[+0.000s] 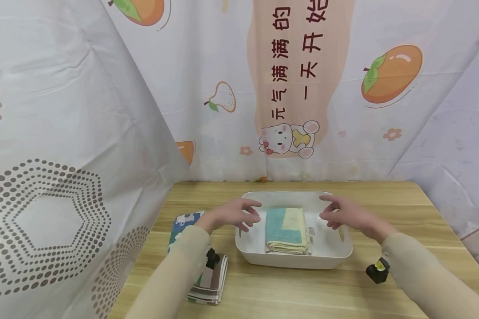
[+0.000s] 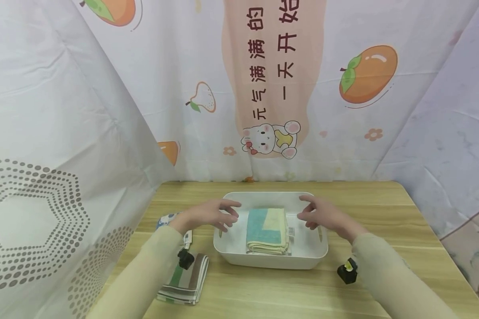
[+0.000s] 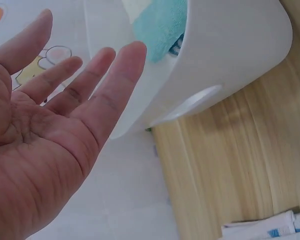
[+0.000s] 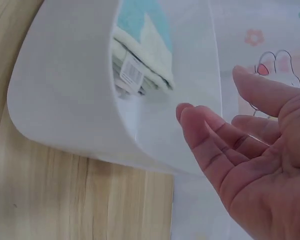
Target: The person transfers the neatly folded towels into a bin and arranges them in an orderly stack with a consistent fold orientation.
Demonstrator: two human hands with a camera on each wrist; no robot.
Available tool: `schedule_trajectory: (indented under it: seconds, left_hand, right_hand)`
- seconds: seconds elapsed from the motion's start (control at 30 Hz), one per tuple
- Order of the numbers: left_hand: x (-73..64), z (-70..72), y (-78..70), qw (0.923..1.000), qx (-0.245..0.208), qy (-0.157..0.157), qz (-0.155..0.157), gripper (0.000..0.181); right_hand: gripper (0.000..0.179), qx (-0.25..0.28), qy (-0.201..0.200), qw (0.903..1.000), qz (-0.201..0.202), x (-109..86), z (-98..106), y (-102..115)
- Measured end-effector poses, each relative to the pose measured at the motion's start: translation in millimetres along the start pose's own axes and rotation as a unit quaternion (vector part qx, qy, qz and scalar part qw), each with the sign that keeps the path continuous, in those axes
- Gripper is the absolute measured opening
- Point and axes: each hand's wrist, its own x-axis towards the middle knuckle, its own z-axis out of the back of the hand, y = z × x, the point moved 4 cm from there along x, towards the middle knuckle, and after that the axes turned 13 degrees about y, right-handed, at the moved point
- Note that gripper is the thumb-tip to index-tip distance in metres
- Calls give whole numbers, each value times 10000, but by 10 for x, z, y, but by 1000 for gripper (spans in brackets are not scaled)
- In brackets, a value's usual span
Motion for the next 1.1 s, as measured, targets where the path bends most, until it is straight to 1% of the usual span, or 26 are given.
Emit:
schedule_trajectory:
  seconds: [0.13,0.33,0.47,0.63,0.83,1.1]
  left_hand:
    - [-118,29,11,10000,-78,39,-46,59]
    - [-267,64,72,10000,49,2,43,59]
    - [-343,74,98,10000,25,-15,69,60]
    - [-408,86,134,10000,-30,-16,82,61]
    - [-465,110,202,9999,-86,-15,88,60]
    - [-535,99,243,9998,-155,-40,98,60]
  right_hand:
    - [78,106,-51,9999,-52,-54,78,-36]
    - [77,227,-118,9997,-62,-133,158,-102]
    - [73,278,-222,9993,-79,-177,190,-123]
    - [69,228,-333,9991,-117,-219,235,-151]
    - [68,170,-384,9991,-99,-258,271,-214]
    - [66,299,-416,9987,-39,-289,275,-278]
